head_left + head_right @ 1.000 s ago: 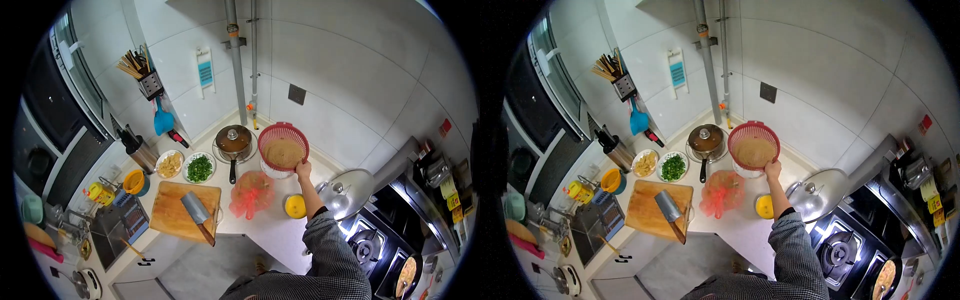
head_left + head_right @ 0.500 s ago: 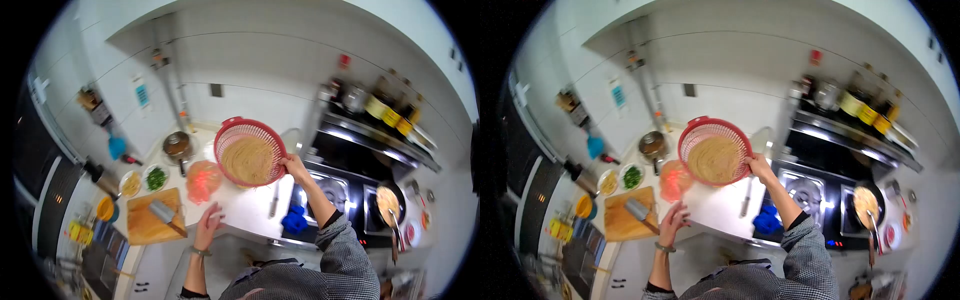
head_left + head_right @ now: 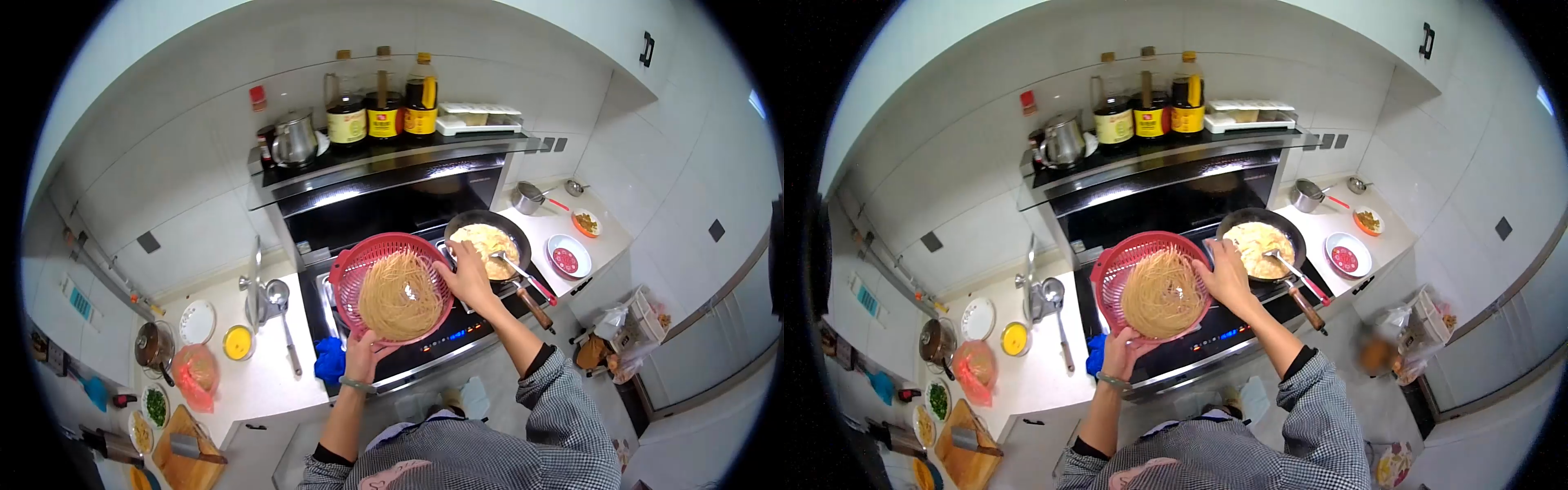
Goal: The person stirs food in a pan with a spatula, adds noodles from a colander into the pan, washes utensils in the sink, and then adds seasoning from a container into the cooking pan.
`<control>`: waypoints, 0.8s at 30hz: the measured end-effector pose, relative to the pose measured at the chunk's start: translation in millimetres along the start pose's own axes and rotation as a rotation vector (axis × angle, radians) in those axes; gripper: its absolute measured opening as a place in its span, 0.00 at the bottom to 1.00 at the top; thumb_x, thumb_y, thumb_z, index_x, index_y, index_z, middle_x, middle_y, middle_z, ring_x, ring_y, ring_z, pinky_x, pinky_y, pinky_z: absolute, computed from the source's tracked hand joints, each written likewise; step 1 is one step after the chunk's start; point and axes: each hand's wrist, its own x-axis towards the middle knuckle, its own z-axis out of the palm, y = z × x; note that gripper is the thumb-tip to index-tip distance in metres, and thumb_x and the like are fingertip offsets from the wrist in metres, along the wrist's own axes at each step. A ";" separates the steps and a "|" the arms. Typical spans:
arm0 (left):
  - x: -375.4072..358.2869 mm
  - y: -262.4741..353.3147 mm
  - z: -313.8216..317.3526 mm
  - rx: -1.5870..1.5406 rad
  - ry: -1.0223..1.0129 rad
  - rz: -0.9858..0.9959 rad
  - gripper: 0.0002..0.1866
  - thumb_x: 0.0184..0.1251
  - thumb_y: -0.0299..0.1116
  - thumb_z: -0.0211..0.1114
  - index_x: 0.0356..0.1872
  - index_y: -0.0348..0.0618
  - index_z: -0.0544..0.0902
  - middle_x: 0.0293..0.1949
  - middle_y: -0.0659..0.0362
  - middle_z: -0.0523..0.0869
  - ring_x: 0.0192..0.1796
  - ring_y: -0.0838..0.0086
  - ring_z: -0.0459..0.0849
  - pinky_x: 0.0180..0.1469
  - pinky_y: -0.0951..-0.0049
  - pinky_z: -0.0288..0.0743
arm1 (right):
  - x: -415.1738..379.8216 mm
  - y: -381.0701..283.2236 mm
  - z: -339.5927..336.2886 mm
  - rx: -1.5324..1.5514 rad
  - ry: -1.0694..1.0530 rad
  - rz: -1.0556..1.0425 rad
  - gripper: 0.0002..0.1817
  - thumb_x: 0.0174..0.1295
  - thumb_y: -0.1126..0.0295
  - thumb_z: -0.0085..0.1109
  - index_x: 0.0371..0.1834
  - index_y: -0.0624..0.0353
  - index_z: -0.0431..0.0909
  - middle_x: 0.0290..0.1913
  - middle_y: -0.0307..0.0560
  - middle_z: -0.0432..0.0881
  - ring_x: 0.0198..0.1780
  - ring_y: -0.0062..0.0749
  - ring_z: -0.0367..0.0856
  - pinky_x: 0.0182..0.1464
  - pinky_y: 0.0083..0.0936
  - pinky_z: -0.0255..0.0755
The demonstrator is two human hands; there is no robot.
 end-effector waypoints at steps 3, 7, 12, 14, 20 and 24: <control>44.8 -35.8 54.8 -0.011 0.028 0.052 0.20 0.60 0.24 0.55 0.55 0.35 0.68 0.44 0.50 0.82 0.41 0.61 0.86 0.45 0.58 0.83 | 13.3 47.5 -7.2 0.153 -0.118 -0.005 0.17 0.53 0.64 0.65 0.41 0.64 0.79 0.35 0.55 0.79 0.36 0.47 0.79 0.39 0.36 0.72; 109.3 -94.0 123.5 -0.052 0.147 0.113 0.26 0.58 0.22 0.58 0.59 0.41 0.63 0.50 0.53 0.77 0.46 0.67 0.82 0.41 0.63 0.85 | 30.4 121.6 16.1 0.068 -0.578 -0.011 0.29 0.54 0.46 0.59 0.37 0.69 0.79 0.36 0.63 0.80 0.37 0.53 0.81 0.44 0.41 0.74; 147.9 -134.5 187.8 0.035 0.266 0.180 0.36 0.54 0.20 0.61 0.64 0.41 0.54 0.54 0.52 0.71 0.50 0.67 0.78 0.42 0.66 0.85 | 37.7 164.5 26.9 -0.028 -0.675 0.088 0.31 0.53 0.47 0.60 0.38 0.72 0.78 0.35 0.68 0.80 0.42 0.57 0.81 0.47 0.45 0.73; 157.3 -148.5 198.1 0.002 0.303 0.158 0.36 0.54 0.20 0.61 0.64 0.41 0.53 0.55 0.51 0.70 0.51 0.66 0.78 0.42 0.65 0.85 | 37.6 195.1 47.3 0.103 -0.739 0.069 0.26 0.52 0.53 0.63 0.38 0.71 0.79 0.34 0.61 0.82 0.40 0.50 0.83 0.44 0.41 0.75; 182.5 -158.1 198.5 0.009 0.356 0.120 0.33 0.57 0.21 0.61 0.62 0.40 0.54 0.54 0.49 0.71 0.48 0.64 0.79 0.40 0.64 0.85 | 85.6 246.8 53.2 0.872 -0.986 0.683 0.11 0.56 0.70 0.59 0.38 0.67 0.79 0.34 0.47 0.83 0.36 0.29 0.83 0.37 0.29 0.79; 202.0 -159.3 193.3 -0.014 0.300 0.049 0.26 0.58 0.22 0.60 0.56 0.39 0.59 0.44 0.51 0.78 0.38 0.66 0.84 0.36 0.66 0.85 | 123.6 242.5 28.3 1.170 -0.921 0.858 0.10 0.59 0.74 0.56 0.41 0.68 0.78 0.36 0.47 0.83 0.35 0.27 0.84 0.38 0.26 0.80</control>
